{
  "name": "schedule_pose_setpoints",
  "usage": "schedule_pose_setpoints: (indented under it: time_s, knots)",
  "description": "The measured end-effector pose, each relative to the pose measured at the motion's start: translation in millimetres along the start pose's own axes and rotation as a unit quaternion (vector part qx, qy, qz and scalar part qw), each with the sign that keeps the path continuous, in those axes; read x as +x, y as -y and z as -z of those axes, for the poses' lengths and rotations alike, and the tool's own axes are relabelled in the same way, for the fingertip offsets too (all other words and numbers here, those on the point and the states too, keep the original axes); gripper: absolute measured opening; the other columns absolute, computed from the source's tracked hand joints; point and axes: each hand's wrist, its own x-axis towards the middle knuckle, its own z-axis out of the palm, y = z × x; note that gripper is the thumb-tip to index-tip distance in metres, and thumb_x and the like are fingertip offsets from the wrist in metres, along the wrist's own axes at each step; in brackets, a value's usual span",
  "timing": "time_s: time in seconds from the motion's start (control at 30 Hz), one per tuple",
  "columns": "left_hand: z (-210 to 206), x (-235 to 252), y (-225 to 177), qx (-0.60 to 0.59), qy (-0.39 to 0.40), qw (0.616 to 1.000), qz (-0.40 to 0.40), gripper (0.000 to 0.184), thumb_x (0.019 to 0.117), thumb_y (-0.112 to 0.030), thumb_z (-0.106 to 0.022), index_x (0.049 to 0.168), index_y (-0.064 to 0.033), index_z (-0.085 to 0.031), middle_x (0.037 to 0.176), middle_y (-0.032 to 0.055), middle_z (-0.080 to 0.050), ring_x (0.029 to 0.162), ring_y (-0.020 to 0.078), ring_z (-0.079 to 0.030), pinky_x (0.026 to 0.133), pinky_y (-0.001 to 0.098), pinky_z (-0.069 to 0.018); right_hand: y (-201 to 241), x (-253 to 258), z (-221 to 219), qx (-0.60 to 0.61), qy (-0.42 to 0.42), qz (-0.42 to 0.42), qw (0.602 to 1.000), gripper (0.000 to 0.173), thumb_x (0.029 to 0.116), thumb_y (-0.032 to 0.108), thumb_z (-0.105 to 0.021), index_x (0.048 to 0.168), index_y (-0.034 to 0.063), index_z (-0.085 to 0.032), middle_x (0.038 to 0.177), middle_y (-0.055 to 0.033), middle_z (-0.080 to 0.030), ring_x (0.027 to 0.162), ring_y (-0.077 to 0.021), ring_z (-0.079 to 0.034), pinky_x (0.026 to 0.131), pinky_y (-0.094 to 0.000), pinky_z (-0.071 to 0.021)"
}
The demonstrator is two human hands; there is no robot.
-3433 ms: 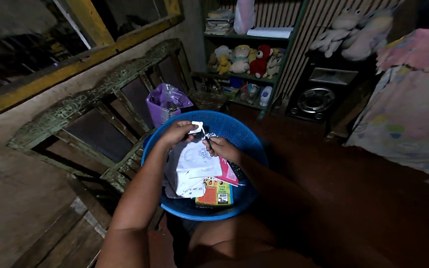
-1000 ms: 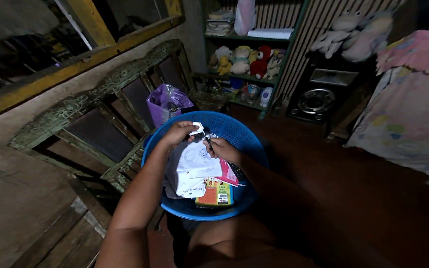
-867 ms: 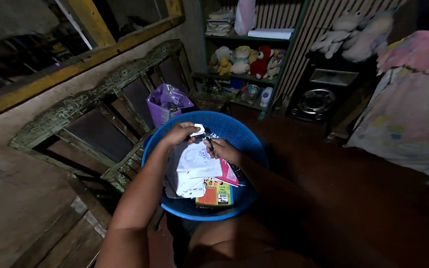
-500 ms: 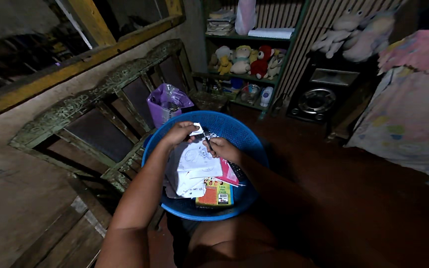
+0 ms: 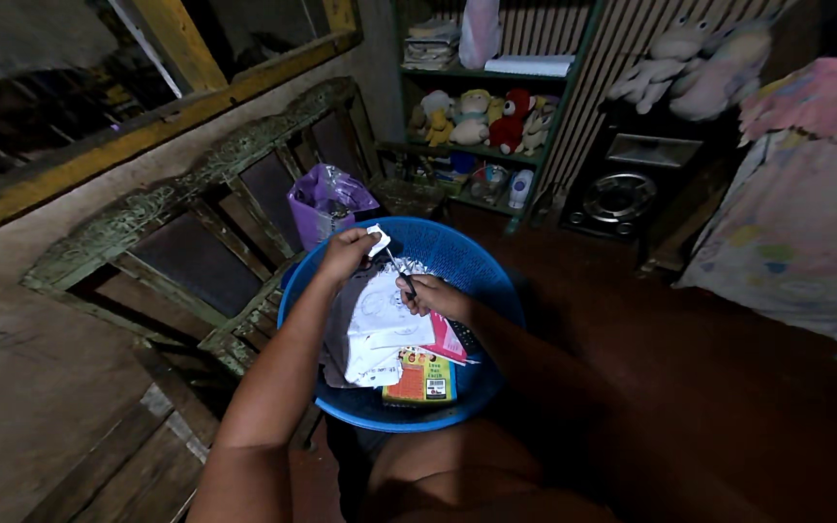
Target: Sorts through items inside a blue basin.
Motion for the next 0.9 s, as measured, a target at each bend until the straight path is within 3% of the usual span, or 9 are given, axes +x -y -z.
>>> schedule_pose_setpoints:
  time_s: [0.27, 0.43, 0.7, 0.9]
  knots:
    - [-7, -5, -1, -0.002, 0.065, 0.998, -0.012, 0.019, 0.1011, -0.022, -0.066, 0.104, -0.0037, -0.068, 0.084, 0.0064, -0.068, 0.066, 0.0138, -0.063, 0.061, 0.0310, -0.0563, 0, 1, 0, 0.015, -0.030, 0.004, 0.999, 0.052, 0.1088, 0.051, -0.039, 0.103, 0.0053, -0.063, 0.083, -0.0032, -0.062, 0.069, -0.0114, -0.062, 0.061, -0.0263, -0.0525]
    - [-10, -6, -2, -0.008, 0.065, 0.998, -0.014, 0.014, 0.1021, -0.016, -0.062, 0.105, -0.0036, -0.069, 0.083, 0.0059, -0.067, 0.066, 0.0134, -0.063, 0.061, 0.0310, -0.0566, 3, -1, -1, 0.014, -0.051, 0.014, 0.999, 0.050, 0.1088, 0.050, -0.041, 0.106, 0.0046, -0.064, 0.084, -0.0040, -0.063, 0.069, -0.0119, -0.063, 0.061, -0.0265, -0.0529]
    - [-12, -6, 0, 0.005, 0.066, 0.997, -0.032, 0.014, 0.0976, -0.010, -0.066, 0.108, -0.0004, -0.066, 0.082, 0.0084, -0.069, 0.063, 0.0148, -0.064, 0.058, 0.0307, -0.0558, 4, 0, -1, 0.009, -0.070, 0.000, 0.997, 0.051, 0.1072, 0.052, -0.045, 0.103, 0.0045, -0.064, 0.082, -0.0041, -0.063, 0.066, -0.0113, -0.062, 0.060, -0.0258, -0.0526]
    - [-9, -7, -3, -0.006, 0.081, 0.996, -0.027, 0.027, 0.1074, -0.024, -0.051, 0.110, -0.0024, -0.067, 0.085, 0.0067, -0.068, 0.065, 0.0143, -0.064, 0.061, 0.0321, -0.0581, 6, 0, -2, -0.036, -0.102, -0.003, 0.994, 0.046, 0.1070, 0.047, -0.050, 0.100, 0.0044, -0.065, 0.078, -0.0033, -0.062, 0.064, -0.0095, -0.059, 0.058, -0.0245, -0.0504]
